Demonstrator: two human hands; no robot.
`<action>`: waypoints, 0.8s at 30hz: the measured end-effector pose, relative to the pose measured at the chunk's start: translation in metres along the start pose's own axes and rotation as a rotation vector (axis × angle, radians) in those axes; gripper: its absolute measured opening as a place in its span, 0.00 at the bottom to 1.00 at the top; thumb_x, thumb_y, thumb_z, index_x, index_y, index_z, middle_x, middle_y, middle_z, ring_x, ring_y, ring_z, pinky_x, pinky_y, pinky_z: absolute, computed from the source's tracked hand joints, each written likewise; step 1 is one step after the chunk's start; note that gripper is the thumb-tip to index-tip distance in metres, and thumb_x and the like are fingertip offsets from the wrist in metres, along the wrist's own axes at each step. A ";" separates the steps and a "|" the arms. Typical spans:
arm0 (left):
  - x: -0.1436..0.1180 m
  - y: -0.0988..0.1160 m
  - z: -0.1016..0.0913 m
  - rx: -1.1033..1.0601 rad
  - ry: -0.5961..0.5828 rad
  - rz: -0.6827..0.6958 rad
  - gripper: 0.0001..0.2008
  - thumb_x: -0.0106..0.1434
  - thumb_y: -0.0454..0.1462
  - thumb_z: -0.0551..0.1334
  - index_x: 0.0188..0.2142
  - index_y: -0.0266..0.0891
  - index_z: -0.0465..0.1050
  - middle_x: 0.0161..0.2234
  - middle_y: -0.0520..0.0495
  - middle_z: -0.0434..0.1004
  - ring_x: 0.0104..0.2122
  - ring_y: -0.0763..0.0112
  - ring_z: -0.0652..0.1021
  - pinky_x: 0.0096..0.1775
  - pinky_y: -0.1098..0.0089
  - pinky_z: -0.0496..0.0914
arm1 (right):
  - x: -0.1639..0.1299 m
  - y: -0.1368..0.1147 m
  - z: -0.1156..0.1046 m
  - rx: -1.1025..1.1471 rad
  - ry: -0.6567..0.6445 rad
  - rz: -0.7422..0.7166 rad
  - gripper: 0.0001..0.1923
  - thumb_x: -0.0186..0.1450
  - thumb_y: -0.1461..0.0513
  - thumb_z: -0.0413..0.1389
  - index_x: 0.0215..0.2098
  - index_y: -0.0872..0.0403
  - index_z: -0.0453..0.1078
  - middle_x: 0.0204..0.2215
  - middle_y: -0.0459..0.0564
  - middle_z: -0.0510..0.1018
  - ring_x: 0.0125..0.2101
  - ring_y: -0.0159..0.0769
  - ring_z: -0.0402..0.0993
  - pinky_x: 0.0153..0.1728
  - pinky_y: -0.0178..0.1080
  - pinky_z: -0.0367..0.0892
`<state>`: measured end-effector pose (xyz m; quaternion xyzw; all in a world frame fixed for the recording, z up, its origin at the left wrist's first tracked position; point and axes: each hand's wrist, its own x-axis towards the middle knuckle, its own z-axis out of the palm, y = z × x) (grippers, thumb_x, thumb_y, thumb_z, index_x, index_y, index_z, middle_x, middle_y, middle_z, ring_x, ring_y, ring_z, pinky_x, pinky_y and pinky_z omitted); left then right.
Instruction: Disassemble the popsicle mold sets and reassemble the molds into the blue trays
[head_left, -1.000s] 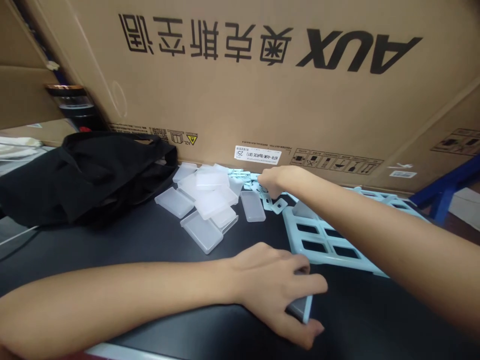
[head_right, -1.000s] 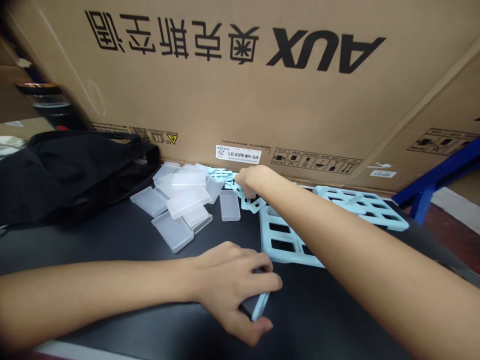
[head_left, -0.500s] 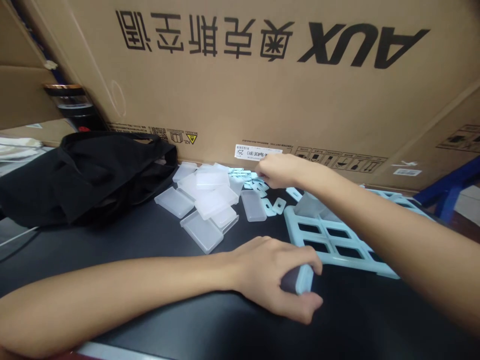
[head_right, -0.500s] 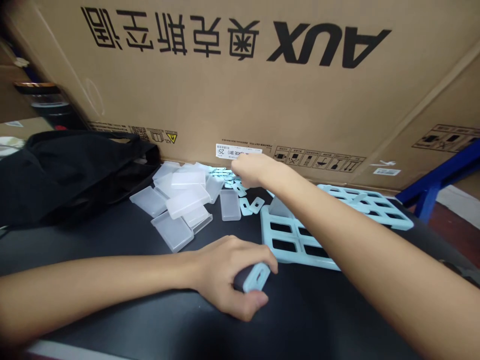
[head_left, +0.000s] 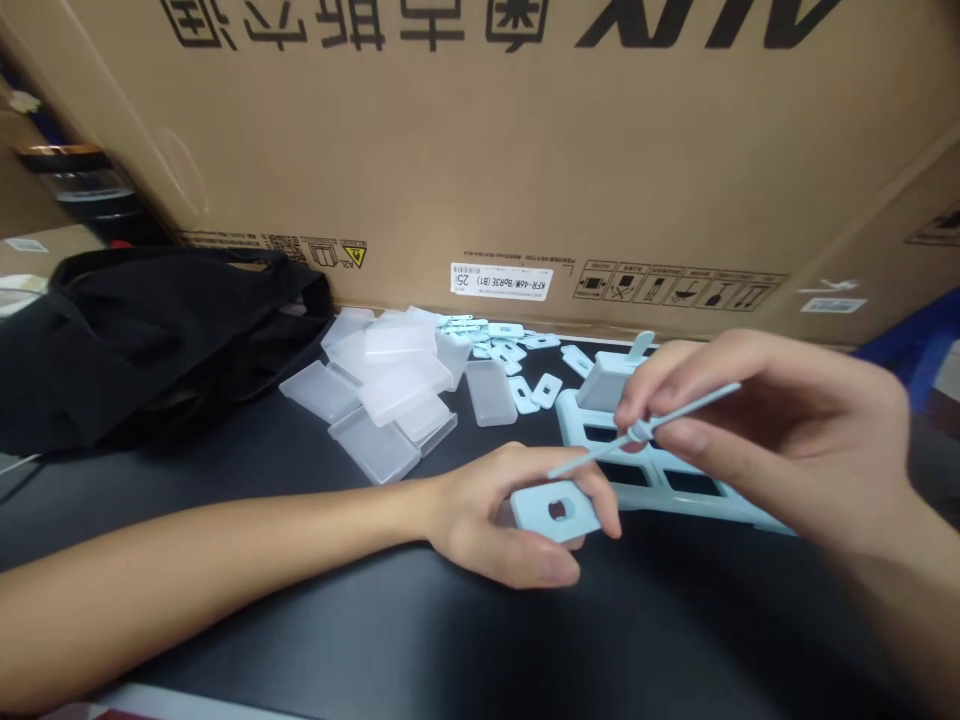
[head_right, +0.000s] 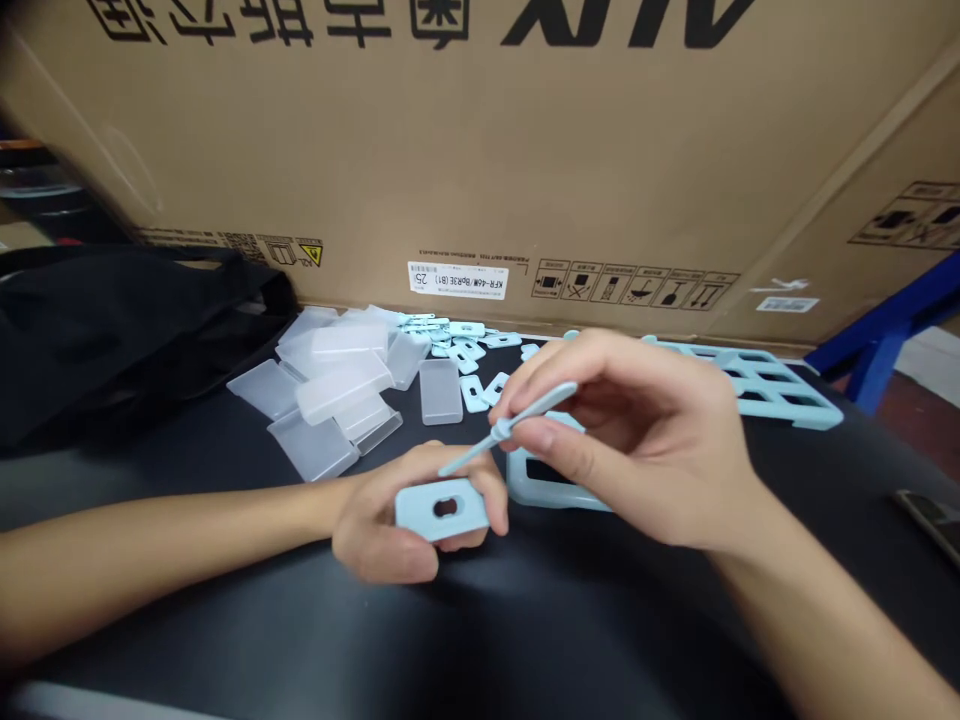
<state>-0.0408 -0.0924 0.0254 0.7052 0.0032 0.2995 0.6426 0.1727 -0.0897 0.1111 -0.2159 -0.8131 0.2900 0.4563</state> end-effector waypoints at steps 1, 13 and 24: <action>0.000 0.000 0.002 -0.003 0.015 -0.027 0.20 0.54 0.33 0.69 0.46 0.38 0.68 0.26 0.54 0.65 0.24 0.76 0.67 0.26 0.74 0.63 | -0.004 0.002 0.001 0.006 -0.014 0.004 0.08 0.63 0.66 0.64 0.37 0.45 0.78 0.30 0.45 0.81 0.32 0.37 0.79 0.28 0.38 0.75; 0.004 0.001 0.011 0.079 0.142 -0.142 0.22 0.45 0.24 0.59 0.41 0.39 0.66 0.25 0.57 0.62 0.23 0.79 0.63 0.25 0.75 0.61 | -0.021 0.005 0.004 0.022 -0.097 0.018 0.10 0.64 0.68 0.62 0.39 0.46 0.76 0.32 0.47 0.80 0.34 0.37 0.77 0.33 0.41 0.73; 0.004 -0.001 0.008 0.330 0.124 -0.110 0.23 0.48 0.28 0.61 0.46 0.37 0.62 0.32 0.51 0.72 0.32 0.68 0.75 0.39 0.64 0.72 | -0.023 0.012 0.014 -0.096 -0.295 -0.032 0.09 0.59 0.63 0.68 0.36 0.51 0.75 0.39 0.48 0.80 0.37 0.36 0.72 0.41 0.43 0.68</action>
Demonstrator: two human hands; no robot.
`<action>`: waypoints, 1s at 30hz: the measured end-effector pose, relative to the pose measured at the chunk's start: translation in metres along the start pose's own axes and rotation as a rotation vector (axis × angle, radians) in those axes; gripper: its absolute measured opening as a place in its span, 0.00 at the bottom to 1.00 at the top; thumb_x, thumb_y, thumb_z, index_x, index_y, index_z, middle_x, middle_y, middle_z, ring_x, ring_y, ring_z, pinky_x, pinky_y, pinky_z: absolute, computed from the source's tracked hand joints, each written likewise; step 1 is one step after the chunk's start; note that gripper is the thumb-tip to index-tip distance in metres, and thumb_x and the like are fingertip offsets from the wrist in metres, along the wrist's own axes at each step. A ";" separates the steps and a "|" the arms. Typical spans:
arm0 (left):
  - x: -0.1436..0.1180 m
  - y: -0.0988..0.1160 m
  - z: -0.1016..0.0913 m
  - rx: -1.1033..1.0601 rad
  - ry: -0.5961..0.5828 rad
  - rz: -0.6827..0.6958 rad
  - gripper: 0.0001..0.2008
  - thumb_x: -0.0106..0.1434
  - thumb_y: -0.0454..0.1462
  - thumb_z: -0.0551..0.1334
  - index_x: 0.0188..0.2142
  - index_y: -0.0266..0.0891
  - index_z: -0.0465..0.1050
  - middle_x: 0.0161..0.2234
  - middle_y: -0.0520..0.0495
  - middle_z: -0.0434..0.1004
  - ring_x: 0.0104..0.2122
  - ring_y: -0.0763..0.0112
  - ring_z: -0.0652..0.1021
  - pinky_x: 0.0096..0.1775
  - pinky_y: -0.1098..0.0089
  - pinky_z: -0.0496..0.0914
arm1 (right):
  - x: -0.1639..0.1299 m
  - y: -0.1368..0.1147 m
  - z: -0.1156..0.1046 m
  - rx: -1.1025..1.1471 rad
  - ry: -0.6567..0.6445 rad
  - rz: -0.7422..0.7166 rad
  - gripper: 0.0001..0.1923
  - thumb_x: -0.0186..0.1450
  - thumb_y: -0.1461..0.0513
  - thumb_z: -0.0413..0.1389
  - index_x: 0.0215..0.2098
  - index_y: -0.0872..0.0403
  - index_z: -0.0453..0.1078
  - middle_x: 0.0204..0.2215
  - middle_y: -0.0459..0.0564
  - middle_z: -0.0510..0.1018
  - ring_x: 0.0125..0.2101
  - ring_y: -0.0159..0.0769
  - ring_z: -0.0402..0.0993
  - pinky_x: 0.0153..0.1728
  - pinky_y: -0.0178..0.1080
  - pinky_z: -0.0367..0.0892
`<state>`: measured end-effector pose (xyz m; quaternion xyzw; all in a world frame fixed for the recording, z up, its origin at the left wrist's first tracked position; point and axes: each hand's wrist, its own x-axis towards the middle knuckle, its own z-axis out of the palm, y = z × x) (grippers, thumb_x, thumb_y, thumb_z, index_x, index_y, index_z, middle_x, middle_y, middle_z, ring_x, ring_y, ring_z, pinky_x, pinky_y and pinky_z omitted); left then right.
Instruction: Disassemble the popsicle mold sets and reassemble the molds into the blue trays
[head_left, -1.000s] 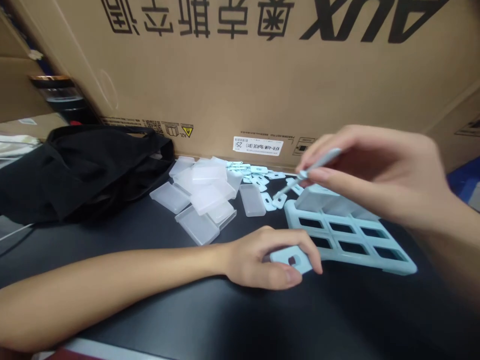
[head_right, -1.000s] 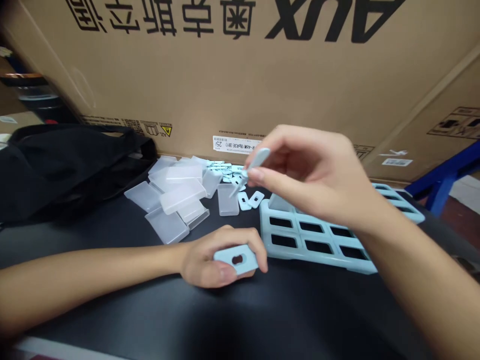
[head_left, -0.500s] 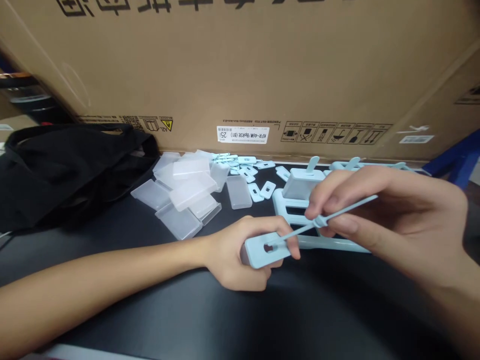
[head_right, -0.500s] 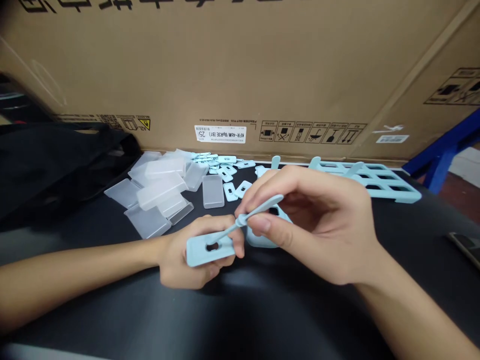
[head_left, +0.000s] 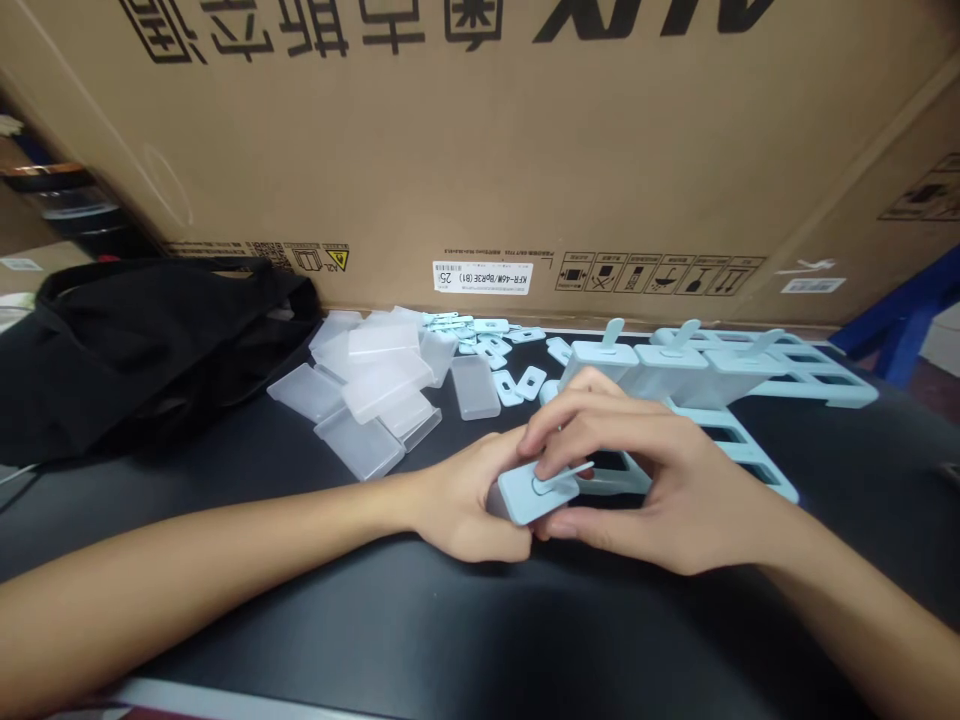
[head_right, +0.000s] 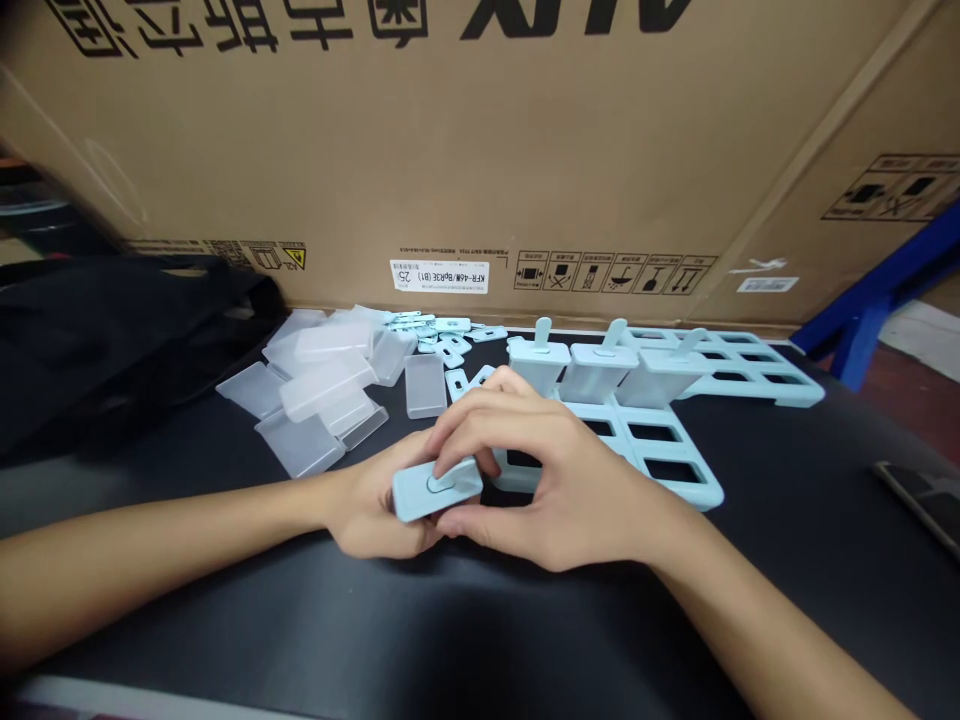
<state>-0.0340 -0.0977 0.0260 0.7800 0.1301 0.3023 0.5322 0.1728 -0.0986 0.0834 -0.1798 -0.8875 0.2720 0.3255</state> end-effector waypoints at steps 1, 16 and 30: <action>0.000 0.001 0.000 0.005 0.000 -0.006 0.22 0.49 0.29 0.61 0.45 0.38 0.61 0.34 0.50 0.72 0.33 0.67 0.75 0.39 0.64 0.72 | 0.000 0.000 0.000 -0.003 -0.009 -0.005 0.10 0.59 0.64 0.68 0.37 0.51 0.75 0.38 0.47 0.81 0.36 0.35 0.72 0.41 0.43 0.67; 0.004 0.003 0.009 0.325 0.227 -0.132 0.16 0.65 0.32 0.59 0.52 0.41 0.64 0.55 0.42 0.73 0.54 0.64 0.74 0.54 0.60 0.71 | -0.024 -0.003 -0.072 -0.307 0.379 0.207 0.07 0.60 0.63 0.66 0.36 0.47 0.76 0.37 0.50 0.79 0.29 0.34 0.70 0.26 0.41 0.63; 0.002 0.000 0.015 0.604 0.125 -0.057 0.14 0.64 0.32 0.58 0.49 0.42 0.72 0.56 0.43 0.74 0.57 0.60 0.71 0.56 0.55 0.71 | -0.027 0.028 -0.063 -0.403 0.153 0.433 0.16 0.63 0.49 0.63 0.41 0.50 0.75 0.32 0.48 0.76 0.26 0.34 0.65 0.28 0.39 0.64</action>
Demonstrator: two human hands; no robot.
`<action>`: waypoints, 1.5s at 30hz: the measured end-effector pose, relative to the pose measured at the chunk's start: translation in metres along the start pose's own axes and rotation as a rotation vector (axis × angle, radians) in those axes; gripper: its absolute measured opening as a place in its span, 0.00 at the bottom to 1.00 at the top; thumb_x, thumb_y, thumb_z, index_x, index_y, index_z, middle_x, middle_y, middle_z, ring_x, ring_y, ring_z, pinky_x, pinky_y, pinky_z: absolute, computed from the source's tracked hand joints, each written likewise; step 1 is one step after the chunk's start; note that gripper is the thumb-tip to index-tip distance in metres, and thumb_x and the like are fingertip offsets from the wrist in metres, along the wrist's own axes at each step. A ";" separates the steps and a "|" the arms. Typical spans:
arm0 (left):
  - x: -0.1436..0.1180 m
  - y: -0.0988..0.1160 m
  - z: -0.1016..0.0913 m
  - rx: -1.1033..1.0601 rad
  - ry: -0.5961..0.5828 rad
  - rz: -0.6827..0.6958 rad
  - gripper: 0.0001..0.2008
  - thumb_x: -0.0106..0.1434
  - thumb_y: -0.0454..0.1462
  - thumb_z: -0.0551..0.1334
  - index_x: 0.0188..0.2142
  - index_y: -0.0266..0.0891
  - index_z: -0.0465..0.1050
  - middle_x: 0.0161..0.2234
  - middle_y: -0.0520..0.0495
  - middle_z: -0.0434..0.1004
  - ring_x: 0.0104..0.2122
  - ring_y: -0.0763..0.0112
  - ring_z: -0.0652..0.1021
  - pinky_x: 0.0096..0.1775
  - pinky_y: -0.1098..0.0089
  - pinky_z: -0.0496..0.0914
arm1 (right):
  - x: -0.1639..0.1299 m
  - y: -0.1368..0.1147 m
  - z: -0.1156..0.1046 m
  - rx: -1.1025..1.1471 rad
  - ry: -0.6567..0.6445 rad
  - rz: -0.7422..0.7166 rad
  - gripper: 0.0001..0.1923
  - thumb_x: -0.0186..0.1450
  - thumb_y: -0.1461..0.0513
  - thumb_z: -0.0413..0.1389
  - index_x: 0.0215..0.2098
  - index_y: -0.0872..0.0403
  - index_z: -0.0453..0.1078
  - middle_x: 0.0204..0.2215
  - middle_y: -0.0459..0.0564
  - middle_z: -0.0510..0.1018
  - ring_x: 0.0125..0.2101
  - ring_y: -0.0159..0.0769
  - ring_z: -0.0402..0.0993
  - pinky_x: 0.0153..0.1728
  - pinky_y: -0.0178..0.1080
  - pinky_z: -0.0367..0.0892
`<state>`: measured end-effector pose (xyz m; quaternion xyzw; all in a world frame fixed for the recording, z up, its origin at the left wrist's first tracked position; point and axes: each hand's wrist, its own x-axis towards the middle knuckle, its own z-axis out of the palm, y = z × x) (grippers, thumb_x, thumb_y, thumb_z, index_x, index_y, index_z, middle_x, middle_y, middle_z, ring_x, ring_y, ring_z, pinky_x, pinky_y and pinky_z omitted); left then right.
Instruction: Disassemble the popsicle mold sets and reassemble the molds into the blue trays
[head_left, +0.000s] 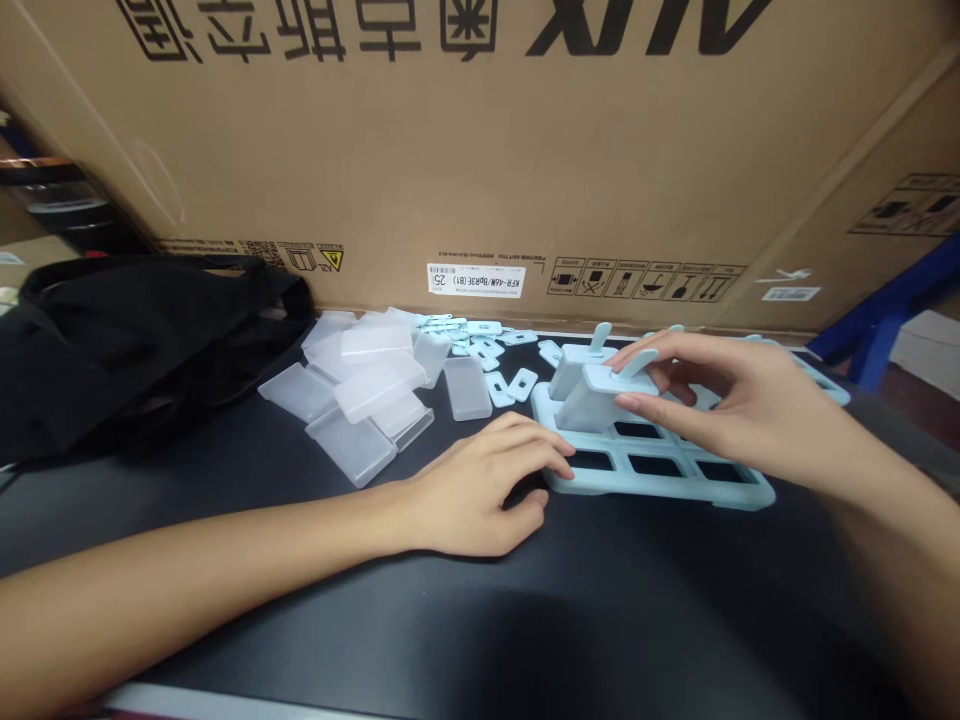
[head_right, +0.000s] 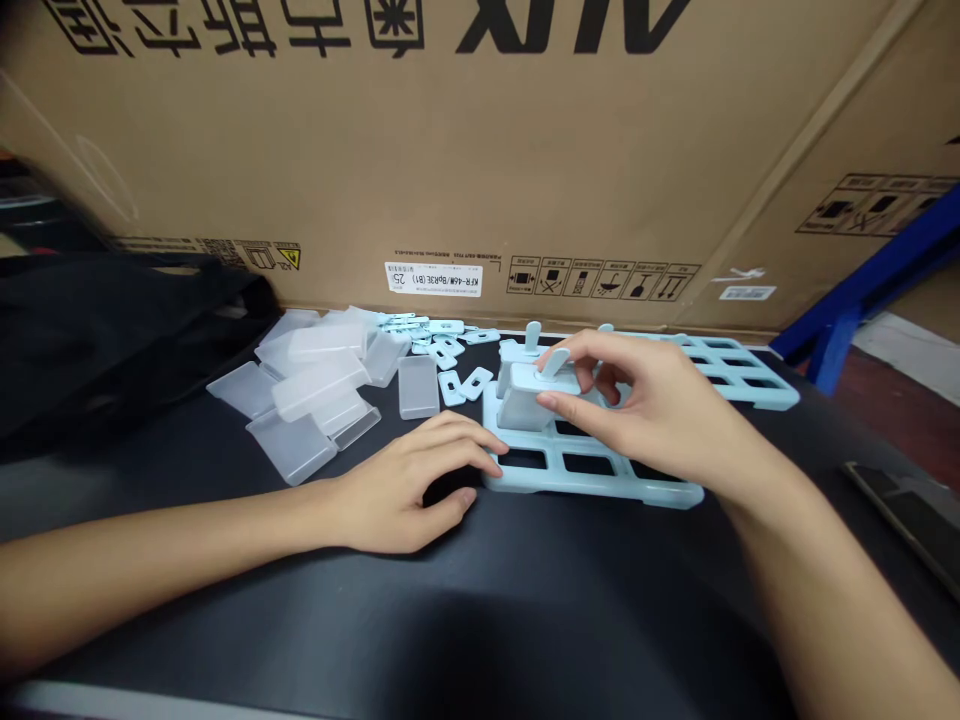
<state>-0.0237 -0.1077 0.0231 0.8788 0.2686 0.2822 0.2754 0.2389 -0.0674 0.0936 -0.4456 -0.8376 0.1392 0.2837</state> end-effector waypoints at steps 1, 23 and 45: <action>0.000 0.000 0.000 0.003 -0.001 0.002 0.14 0.64 0.32 0.58 0.49 0.41 0.72 0.56 0.43 0.74 0.57 0.60 0.70 0.56 0.55 0.70 | 0.000 0.001 0.002 0.013 -0.015 0.001 0.16 0.63 0.49 0.63 0.41 0.50 0.75 0.32 0.48 0.76 0.27 0.34 0.65 0.29 0.39 0.64; 0.000 0.002 -0.001 0.070 -0.006 0.027 0.13 0.65 0.32 0.57 0.48 0.41 0.70 0.56 0.46 0.74 0.58 0.63 0.69 0.56 0.59 0.71 | 0.007 -0.007 0.008 0.250 -0.062 0.303 0.24 0.56 0.41 0.65 0.28 0.53 0.73 0.14 0.37 0.51 0.17 0.26 0.43 0.20 0.34 0.41; 0.006 0.026 -0.027 1.102 -0.175 -0.165 0.12 0.70 0.38 0.52 0.36 0.35 0.71 0.31 0.40 0.74 0.32 0.54 0.77 0.37 0.56 0.70 | -0.007 -0.045 0.027 -0.354 0.525 -0.242 0.05 0.67 0.62 0.56 0.32 0.53 0.66 0.16 0.37 0.59 0.16 0.25 0.54 0.22 0.34 0.53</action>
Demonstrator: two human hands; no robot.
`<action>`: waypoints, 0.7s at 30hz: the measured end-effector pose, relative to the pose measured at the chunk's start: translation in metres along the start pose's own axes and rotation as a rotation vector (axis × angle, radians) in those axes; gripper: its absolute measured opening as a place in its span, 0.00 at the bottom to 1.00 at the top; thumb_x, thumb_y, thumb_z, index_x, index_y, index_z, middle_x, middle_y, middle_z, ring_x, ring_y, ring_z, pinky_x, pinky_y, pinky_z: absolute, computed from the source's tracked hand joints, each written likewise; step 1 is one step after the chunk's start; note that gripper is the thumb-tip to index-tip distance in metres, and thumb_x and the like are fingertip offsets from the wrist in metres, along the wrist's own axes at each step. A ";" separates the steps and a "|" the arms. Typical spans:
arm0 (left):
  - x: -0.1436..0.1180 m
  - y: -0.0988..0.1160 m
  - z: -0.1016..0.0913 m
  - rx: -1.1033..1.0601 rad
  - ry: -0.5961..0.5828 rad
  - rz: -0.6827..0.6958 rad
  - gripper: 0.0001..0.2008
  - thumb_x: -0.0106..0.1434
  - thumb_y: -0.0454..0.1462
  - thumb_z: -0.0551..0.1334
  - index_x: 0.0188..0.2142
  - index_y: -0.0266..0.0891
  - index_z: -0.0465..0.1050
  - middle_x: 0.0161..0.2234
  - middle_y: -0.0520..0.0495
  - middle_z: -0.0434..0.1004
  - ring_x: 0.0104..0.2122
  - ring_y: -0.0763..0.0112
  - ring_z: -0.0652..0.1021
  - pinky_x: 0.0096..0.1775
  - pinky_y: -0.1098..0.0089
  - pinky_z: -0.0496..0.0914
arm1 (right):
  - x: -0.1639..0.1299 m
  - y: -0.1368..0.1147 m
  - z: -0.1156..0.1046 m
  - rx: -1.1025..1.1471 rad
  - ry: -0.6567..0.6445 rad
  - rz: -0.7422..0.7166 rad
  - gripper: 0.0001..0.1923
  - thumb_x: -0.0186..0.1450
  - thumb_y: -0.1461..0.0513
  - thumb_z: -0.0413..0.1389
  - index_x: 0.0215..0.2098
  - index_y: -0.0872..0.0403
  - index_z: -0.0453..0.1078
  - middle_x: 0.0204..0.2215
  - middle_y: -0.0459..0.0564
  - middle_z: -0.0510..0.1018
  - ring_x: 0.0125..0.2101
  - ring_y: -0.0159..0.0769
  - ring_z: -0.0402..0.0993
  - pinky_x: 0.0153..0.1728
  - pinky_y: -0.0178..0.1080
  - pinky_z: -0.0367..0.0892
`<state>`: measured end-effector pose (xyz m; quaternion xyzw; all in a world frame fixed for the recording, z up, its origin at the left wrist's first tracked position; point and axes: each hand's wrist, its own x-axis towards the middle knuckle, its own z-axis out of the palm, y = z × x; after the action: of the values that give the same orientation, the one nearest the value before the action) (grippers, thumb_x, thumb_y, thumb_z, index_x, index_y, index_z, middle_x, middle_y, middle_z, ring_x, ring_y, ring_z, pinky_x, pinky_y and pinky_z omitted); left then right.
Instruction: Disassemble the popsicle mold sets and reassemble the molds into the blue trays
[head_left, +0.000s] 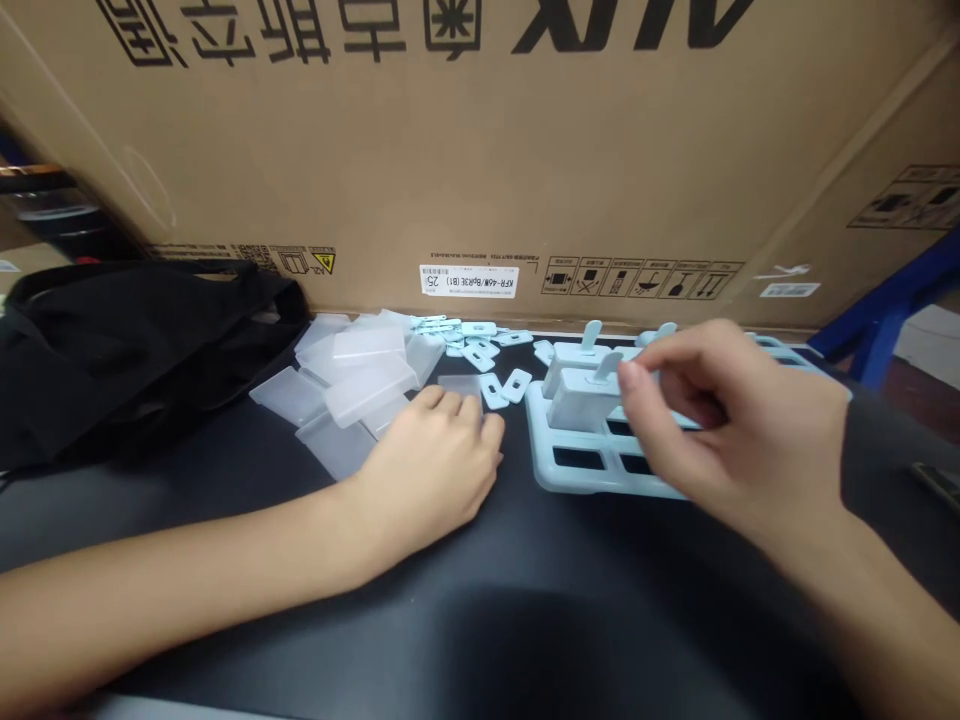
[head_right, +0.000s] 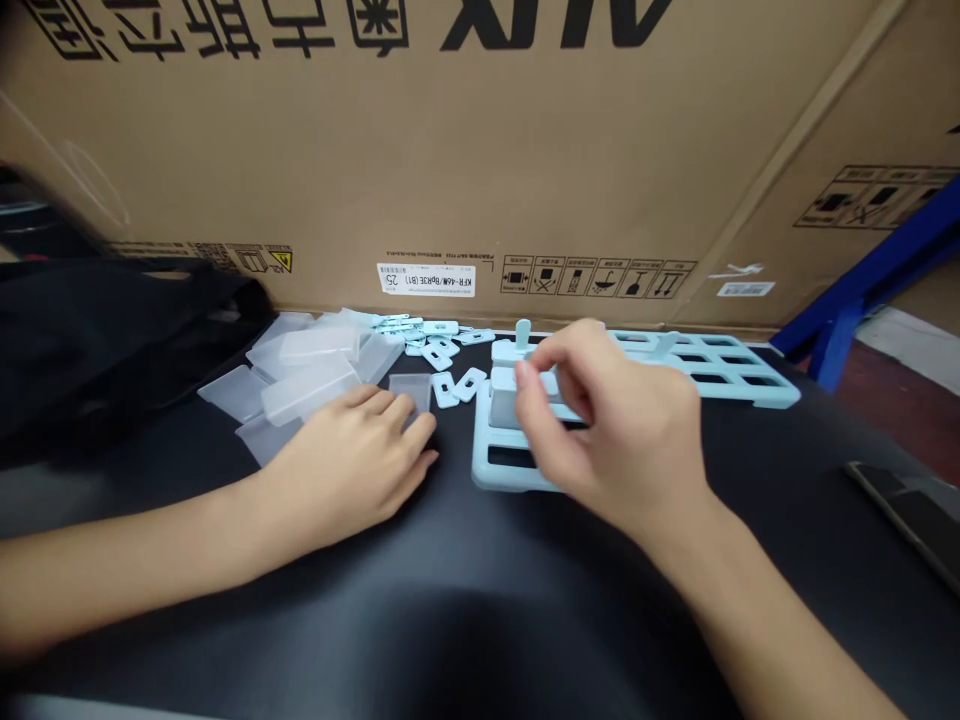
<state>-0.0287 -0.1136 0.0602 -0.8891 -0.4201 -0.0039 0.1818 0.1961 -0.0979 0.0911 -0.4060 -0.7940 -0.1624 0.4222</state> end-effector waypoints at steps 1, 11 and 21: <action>-0.003 0.004 -0.001 -0.019 0.036 0.027 0.11 0.70 0.38 0.53 0.35 0.36 0.70 0.31 0.41 0.74 0.32 0.54 0.77 0.36 0.57 0.69 | -0.002 -0.006 0.003 -0.001 -0.026 -0.068 0.05 0.67 0.63 0.55 0.33 0.53 0.67 0.18 0.37 0.62 0.16 0.25 0.57 0.23 0.34 0.53; -0.009 0.007 0.006 -0.295 0.036 0.059 0.12 0.67 0.44 0.56 0.37 0.38 0.70 0.37 0.44 0.72 0.37 0.58 0.74 0.35 0.59 0.69 | -0.023 -0.027 0.039 -0.139 -0.643 -0.226 0.04 0.65 0.68 0.53 0.33 0.54 0.68 0.31 0.49 0.73 0.31 0.38 0.70 0.29 0.39 0.58; -0.014 0.014 0.018 -0.381 0.084 0.042 0.18 0.68 0.48 0.54 0.46 0.37 0.70 0.53 0.37 0.68 0.51 0.50 0.68 0.48 0.51 0.68 | -0.024 -0.019 0.037 -0.139 -0.785 -0.248 0.05 0.66 0.68 0.54 0.35 0.56 0.72 0.31 0.50 0.75 0.34 0.42 0.69 0.36 0.43 0.59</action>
<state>-0.0299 -0.1260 0.0372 -0.9150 -0.3853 -0.1169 0.0277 0.1689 -0.0993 0.0513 -0.3658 -0.9248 -0.0980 0.0364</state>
